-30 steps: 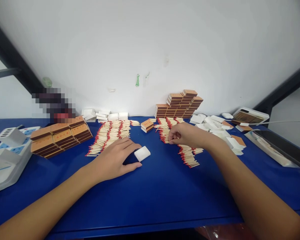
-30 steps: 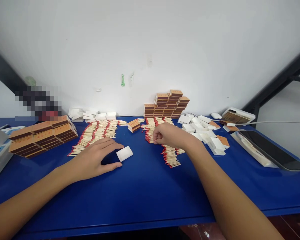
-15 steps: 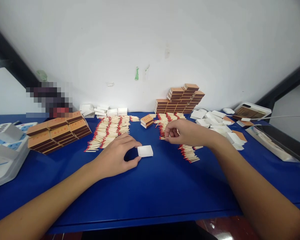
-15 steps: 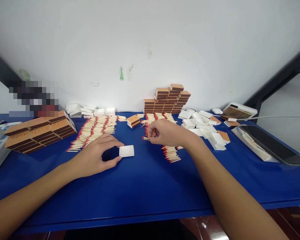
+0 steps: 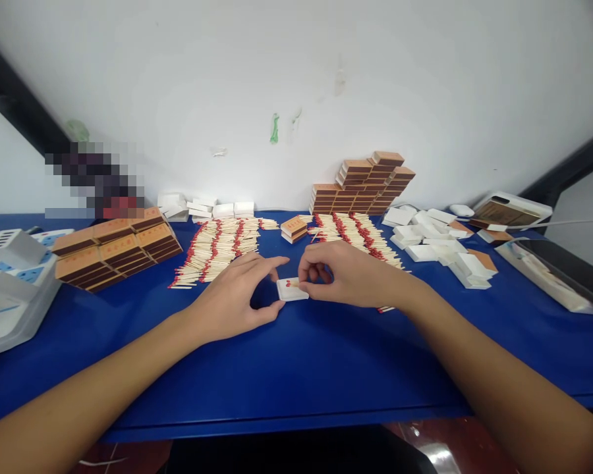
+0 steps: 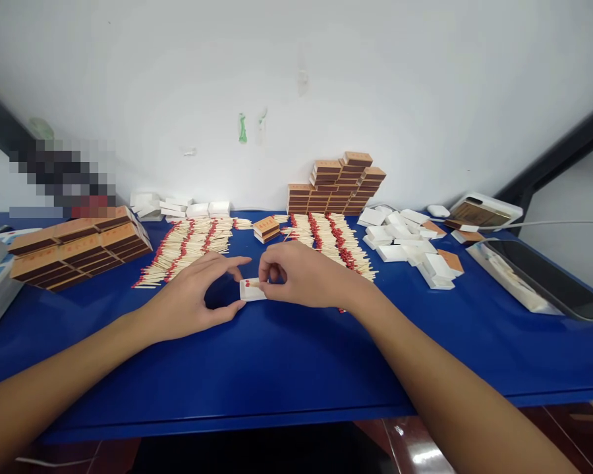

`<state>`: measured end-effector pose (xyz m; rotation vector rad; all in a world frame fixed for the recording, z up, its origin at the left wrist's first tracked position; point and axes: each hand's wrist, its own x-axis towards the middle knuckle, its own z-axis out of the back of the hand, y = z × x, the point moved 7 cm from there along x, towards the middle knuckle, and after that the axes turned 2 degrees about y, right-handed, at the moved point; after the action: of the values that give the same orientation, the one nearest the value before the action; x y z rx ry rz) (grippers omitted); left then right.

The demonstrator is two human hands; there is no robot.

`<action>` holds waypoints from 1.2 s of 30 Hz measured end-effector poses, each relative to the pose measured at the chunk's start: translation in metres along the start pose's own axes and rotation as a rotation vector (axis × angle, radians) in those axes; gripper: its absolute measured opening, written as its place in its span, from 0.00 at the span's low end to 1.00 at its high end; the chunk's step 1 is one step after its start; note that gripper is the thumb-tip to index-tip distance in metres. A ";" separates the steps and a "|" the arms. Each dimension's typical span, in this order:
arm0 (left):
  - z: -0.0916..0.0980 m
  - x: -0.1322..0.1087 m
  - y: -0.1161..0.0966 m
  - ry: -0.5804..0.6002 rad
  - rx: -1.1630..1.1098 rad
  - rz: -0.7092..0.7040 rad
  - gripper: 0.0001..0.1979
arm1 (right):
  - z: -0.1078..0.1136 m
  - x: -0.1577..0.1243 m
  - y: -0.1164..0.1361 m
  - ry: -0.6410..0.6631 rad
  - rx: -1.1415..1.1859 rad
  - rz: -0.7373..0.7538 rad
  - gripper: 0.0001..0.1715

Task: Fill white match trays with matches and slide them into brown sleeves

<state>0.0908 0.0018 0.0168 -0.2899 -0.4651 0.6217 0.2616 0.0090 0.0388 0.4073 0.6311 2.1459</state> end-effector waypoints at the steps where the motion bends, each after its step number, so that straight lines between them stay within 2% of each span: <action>1: 0.000 0.000 -0.001 0.000 0.000 -0.006 0.31 | -0.002 0.000 0.001 0.002 -0.007 0.007 0.04; 15: 0.002 -0.001 -0.005 -0.013 0.043 -0.064 0.31 | -0.015 -0.001 0.007 0.067 -0.084 -0.033 0.01; 22: 0.001 0.000 -0.006 -0.009 0.049 -0.070 0.30 | -0.017 -0.001 0.006 0.087 -0.048 -0.081 0.01; 30: 0.002 0.000 -0.008 -0.007 0.058 -0.081 0.30 | -0.016 -0.001 0.003 0.065 -0.028 -0.071 0.03; 36: 0.005 -0.001 -0.013 -0.030 0.077 -0.122 0.30 | -0.019 0.001 0.010 0.069 -0.109 0.001 0.04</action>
<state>0.0940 -0.0081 0.0254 -0.1781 -0.4828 0.5239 0.2455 -0.0013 0.0286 0.2762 0.5495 2.1912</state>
